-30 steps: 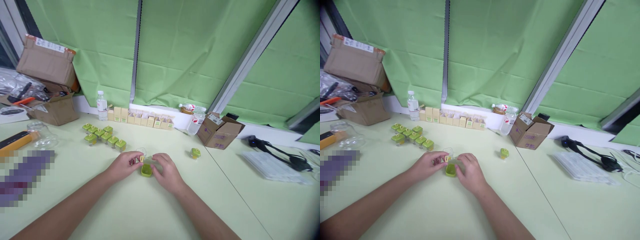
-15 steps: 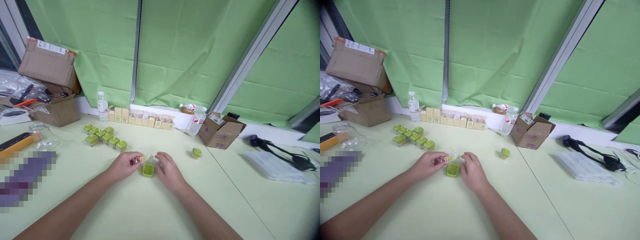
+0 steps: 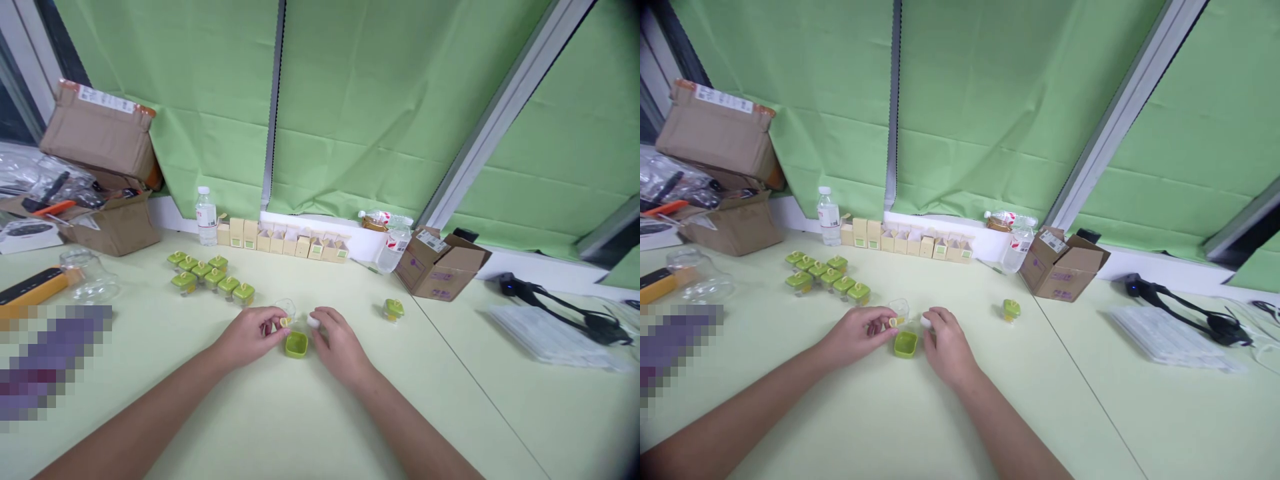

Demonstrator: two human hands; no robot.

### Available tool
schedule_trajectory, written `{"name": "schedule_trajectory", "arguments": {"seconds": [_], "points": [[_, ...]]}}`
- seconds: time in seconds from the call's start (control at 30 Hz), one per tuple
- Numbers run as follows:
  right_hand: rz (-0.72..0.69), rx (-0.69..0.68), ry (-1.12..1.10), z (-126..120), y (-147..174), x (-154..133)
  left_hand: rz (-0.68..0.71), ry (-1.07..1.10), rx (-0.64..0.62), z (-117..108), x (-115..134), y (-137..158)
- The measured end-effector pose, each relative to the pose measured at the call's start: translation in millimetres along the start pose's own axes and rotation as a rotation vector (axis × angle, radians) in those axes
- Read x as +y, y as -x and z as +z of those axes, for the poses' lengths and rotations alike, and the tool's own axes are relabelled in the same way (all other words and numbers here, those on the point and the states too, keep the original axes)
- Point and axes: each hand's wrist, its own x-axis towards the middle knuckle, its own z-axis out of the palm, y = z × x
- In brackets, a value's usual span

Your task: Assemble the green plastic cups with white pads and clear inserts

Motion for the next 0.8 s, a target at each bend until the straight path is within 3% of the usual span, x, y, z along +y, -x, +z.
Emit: {"name": "schedule_trajectory", "arguments": {"seconds": [0.27, 0.6, 0.8], "points": [[-0.001, 0.003, -0.016, -5.5, -1.2, -6.8, 0.027, 0.005, 0.005, 0.6, 1.0, -1.1], [0.014, 0.027, -0.048, -4.2, -2.5, -9.1, 0.235, -0.198, 0.022, -1.3, -1.3, -0.5], [0.010, 0.031, -0.057, -3.3, -2.2, -5.2, 0.248, -0.244, 0.058, -0.1, -1.5, -0.7]]}}
